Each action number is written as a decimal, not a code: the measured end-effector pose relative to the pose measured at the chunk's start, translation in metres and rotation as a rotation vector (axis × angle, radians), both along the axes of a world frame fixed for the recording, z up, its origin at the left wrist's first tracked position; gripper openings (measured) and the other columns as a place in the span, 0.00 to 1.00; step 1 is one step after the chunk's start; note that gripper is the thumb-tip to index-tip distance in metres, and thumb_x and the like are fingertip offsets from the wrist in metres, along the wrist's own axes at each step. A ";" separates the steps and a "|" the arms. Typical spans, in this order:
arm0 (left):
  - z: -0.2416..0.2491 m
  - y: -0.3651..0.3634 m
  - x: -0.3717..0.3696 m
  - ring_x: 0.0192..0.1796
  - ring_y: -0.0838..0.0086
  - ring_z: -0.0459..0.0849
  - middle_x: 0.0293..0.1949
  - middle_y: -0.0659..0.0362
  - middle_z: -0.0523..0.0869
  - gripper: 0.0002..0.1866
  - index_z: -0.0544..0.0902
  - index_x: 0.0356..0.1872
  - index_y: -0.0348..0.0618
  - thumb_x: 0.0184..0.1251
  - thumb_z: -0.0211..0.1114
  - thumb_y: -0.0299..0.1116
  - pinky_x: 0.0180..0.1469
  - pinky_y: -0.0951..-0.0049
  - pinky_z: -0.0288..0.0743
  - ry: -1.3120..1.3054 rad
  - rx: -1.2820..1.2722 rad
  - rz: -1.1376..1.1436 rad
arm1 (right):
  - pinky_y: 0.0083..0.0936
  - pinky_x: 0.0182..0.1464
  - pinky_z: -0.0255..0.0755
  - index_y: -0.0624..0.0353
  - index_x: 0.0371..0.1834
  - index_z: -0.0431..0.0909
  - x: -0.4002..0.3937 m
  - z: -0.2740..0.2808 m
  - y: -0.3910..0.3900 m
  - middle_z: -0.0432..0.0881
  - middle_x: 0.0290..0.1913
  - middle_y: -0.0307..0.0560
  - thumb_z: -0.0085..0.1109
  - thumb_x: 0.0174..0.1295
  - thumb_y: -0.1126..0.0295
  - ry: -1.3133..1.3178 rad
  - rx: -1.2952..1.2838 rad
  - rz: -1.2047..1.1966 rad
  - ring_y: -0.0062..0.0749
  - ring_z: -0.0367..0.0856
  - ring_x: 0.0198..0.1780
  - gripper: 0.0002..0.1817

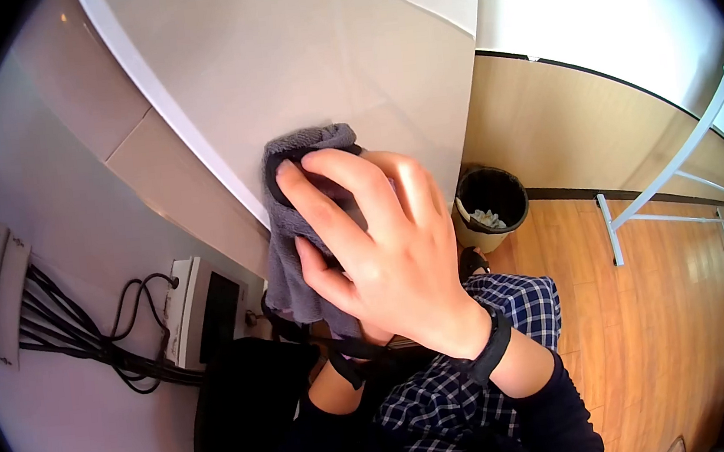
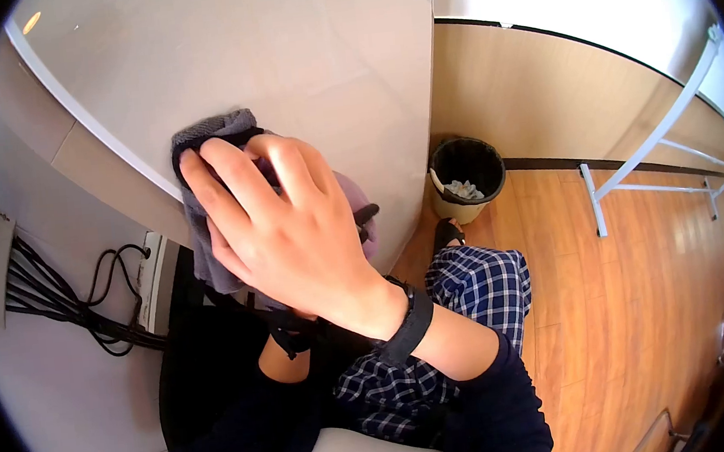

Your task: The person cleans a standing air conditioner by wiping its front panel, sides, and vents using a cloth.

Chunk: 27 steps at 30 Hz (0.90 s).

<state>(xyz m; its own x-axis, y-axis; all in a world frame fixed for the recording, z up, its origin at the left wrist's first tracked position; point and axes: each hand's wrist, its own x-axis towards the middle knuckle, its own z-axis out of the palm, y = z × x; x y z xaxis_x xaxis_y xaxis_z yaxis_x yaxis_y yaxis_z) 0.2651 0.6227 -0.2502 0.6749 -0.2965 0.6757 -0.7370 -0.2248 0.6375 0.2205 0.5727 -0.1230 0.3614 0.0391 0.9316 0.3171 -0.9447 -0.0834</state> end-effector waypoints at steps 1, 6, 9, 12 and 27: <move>0.001 0.004 0.001 0.62 0.53 0.69 0.57 0.43 0.73 0.23 0.68 0.60 0.33 0.63 0.56 0.29 0.64 0.59 0.60 0.003 0.006 0.002 | 0.29 0.45 0.70 0.52 0.51 0.77 0.002 -0.003 -0.003 0.72 0.49 0.39 0.64 0.40 0.69 -0.001 0.010 -0.006 0.36 0.70 0.45 0.27; -0.010 0.005 0.006 0.62 0.53 0.69 0.57 0.43 0.73 0.23 0.68 0.59 0.33 0.63 0.56 0.29 0.63 0.59 0.60 0.021 0.025 -0.009 | 0.32 0.44 0.70 0.52 0.53 0.77 0.011 -0.027 -0.024 0.72 0.50 0.43 0.65 0.37 0.71 0.129 0.153 0.011 0.39 0.71 0.43 0.31; -0.013 0.006 0.003 0.62 0.52 0.70 0.57 0.43 0.73 0.22 0.68 0.59 0.33 0.64 0.56 0.28 0.63 0.58 0.60 0.032 0.040 -0.030 | 0.32 0.44 0.70 0.52 0.53 0.76 0.006 -0.017 -0.019 0.71 0.51 0.44 0.66 0.37 0.71 0.137 0.116 0.036 0.40 0.72 0.42 0.31; -0.014 0.017 0.001 0.61 0.52 0.70 0.56 0.43 0.74 0.22 0.69 0.59 0.33 0.64 0.55 0.28 0.63 0.58 0.60 0.047 0.065 -0.052 | 0.32 0.43 0.70 0.50 0.53 0.78 0.001 -0.003 -0.002 0.71 0.49 0.43 0.67 0.37 0.69 0.070 0.051 0.097 0.38 0.73 0.41 0.31; -0.046 -0.012 -0.002 0.57 0.46 0.73 0.51 0.38 0.77 0.19 0.72 0.54 0.28 0.60 0.53 0.22 0.59 0.58 0.64 0.083 0.132 -0.426 | 0.37 0.42 0.72 0.61 0.54 0.74 0.000 -0.104 -0.055 0.74 0.44 0.54 0.62 0.51 0.65 0.440 0.401 -0.086 0.49 0.77 0.40 0.25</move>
<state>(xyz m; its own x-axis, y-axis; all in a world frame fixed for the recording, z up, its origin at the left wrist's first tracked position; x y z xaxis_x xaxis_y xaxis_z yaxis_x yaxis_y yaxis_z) 0.2635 0.6102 -0.2966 0.5240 -0.6395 0.5625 -0.7291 0.0045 0.6844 0.2202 0.5181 -0.2266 0.7030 -0.3312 0.6294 0.0952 -0.8332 -0.5447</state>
